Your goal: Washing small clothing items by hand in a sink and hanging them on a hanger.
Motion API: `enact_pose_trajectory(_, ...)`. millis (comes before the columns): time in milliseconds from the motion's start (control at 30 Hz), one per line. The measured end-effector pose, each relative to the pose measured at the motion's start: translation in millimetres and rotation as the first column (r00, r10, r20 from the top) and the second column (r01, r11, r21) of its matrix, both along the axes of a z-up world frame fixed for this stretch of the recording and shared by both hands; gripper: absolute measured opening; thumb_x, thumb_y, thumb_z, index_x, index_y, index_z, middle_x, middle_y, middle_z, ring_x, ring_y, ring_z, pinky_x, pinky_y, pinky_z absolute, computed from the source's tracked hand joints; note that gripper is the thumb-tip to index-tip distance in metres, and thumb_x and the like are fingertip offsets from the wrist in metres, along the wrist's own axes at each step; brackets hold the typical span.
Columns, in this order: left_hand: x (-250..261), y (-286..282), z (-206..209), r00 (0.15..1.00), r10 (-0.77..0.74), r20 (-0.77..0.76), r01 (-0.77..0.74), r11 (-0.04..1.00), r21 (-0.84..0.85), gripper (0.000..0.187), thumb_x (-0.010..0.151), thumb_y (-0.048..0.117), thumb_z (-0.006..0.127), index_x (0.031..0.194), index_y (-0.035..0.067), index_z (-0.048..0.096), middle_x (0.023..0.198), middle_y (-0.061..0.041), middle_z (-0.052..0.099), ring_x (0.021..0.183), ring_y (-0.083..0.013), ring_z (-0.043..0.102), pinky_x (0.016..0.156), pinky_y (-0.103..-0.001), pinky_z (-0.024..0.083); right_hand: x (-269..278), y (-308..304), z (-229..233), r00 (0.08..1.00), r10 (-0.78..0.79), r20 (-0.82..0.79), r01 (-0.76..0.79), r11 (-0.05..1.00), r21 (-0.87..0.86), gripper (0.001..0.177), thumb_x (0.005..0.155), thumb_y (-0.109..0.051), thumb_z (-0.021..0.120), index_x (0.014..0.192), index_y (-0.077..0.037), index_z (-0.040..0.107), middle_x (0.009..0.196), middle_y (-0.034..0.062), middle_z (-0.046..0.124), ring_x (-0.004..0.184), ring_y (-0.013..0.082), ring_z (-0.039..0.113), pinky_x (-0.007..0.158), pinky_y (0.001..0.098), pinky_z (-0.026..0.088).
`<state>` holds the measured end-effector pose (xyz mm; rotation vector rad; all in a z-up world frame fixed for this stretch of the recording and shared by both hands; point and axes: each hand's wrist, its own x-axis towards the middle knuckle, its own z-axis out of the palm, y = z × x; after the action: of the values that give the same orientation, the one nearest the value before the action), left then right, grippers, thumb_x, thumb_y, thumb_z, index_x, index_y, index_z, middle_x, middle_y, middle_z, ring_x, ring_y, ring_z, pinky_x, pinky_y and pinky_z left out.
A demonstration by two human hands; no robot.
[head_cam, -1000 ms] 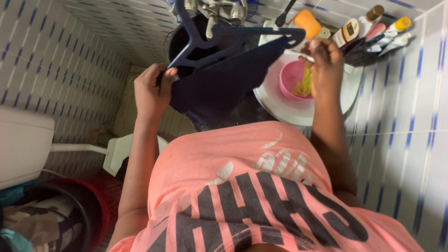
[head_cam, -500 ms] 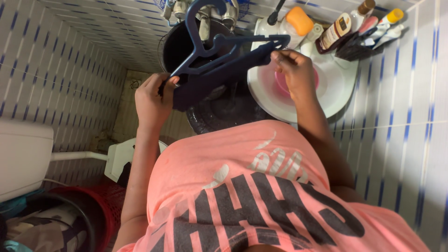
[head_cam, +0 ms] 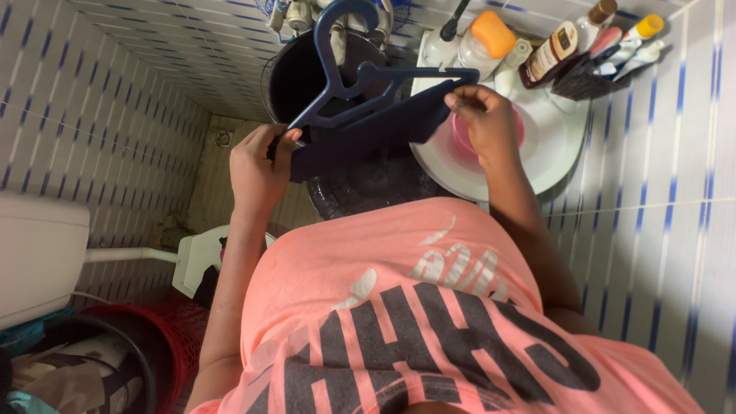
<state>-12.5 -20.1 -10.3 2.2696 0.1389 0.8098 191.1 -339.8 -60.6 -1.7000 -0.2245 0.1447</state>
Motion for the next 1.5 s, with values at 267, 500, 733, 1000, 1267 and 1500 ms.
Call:
enact_pose_trajectory(267,-1,-7,4,0.999,-0.033,-0.019,0.032,0.999,-0.041,0.019,0.103,0.020,0.076,0.099,0.001,0.074,0.077,-0.010,0.067,0.059,-0.0204,0.056,0.054,-0.033,0.041,4,-5,-1,0.998,-0.059,0.016,0.055,0.976,0.212,0.016,0.096,-0.010,0.081,0.105,-0.002,0.072,0.089,-0.0012,0.069,0.078,0.0060,0.061,0.074,0.0213,0.050)
enact_pose_trajectory(500,-1,-8,6,0.998,-0.062,0.006,0.062,0.997,-0.045,0.019,0.103,0.019,0.076,0.100,0.000,0.073,0.078,-0.011,0.066,0.061,-0.0205,0.058,0.055,-0.033,0.042,6,-6,4,0.990,-0.140,-0.017,0.141,0.967,0.211,0.014,0.095,-0.007,0.080,0.099,-0.004,0.067,0.085,-0.0001,0.066,0.071,0.0083,0.060,0.065,0.0234,0.050)
enact_pose_trajectory(733,-3,-4,14,0.999,-0.026,-0.046,0.023,0.998,-0.060,0.020,0.101,0.019,0.077,0.098,0.000,0.074,0.074,-0.012,0.066,0.057,-0.0227,0.057,0.053,-0.035,0.041,9,-18,13,0.911,-0.234,0.338,0.219,0.972,0.084,0.021,0.098,-0.007,0.074,0.117,-0.008,0.065,0.114,0.0037,0.067,0.094,0.0127,0.063,0.083,0.0268,0.055)
enact_pose_trajectory(1000,-3,-6,34,0.994,-0.075,-0.076,0.070,0.996,-0.058,0.021,0.101,0.021,0.077,0.101,0.000,0.073,0.079,-0.012,0.066,0.065,-0.0250,0.061,0.059,-0.036,0.045,-13,-4,80,0.612,0.364,0.702,-0.102,0.917,-0.387,0.030,0.100,-0.011,0.085,0.126,-0.006,0.071,0.111,0.0086,0.068,0.105,0.0257,0.067,0.094,0.0349,0.052)
enact_pose_trajectory(1267,-11,23,19,0.954,-0.206,0.218,0.259,0.934,-0.248,0.036,0.113,0.033,0.059,0.122,0.000,0.069,0.124,-0.012,0.069,0.120,-0.0231,0.065,0.108,-0.036,0.050,8,-19,75,0.562,0.319,0.763,-0.120,0.945,-0.305,0.014,0.110,-0.011,0.078,0.113,-0.001,0.068,0.110,0.0110,0.066,0.102,0.0280,0.066,0.091,0.0355,0.051)
enact_pose_trajectory(1500,12,50,-108,0.921,0.019,0.390,0.294,0.623,-0.725,0.026,0.105,0.004,0.060,0.130,0.000,0.065,0.125,-0.007,0.069,0.117,-0.0166,0.064,0.109,-0.035,0.049,19,-31,76,0.492,0.268,0.828,0.021,0.947,-0.319,0.024,0.114,-0.024,0.076,0.111,-0.002,0.067,0.111,0.0108,0.064,0.109,0.0295,0.055,0.097,0.0396,0.045)
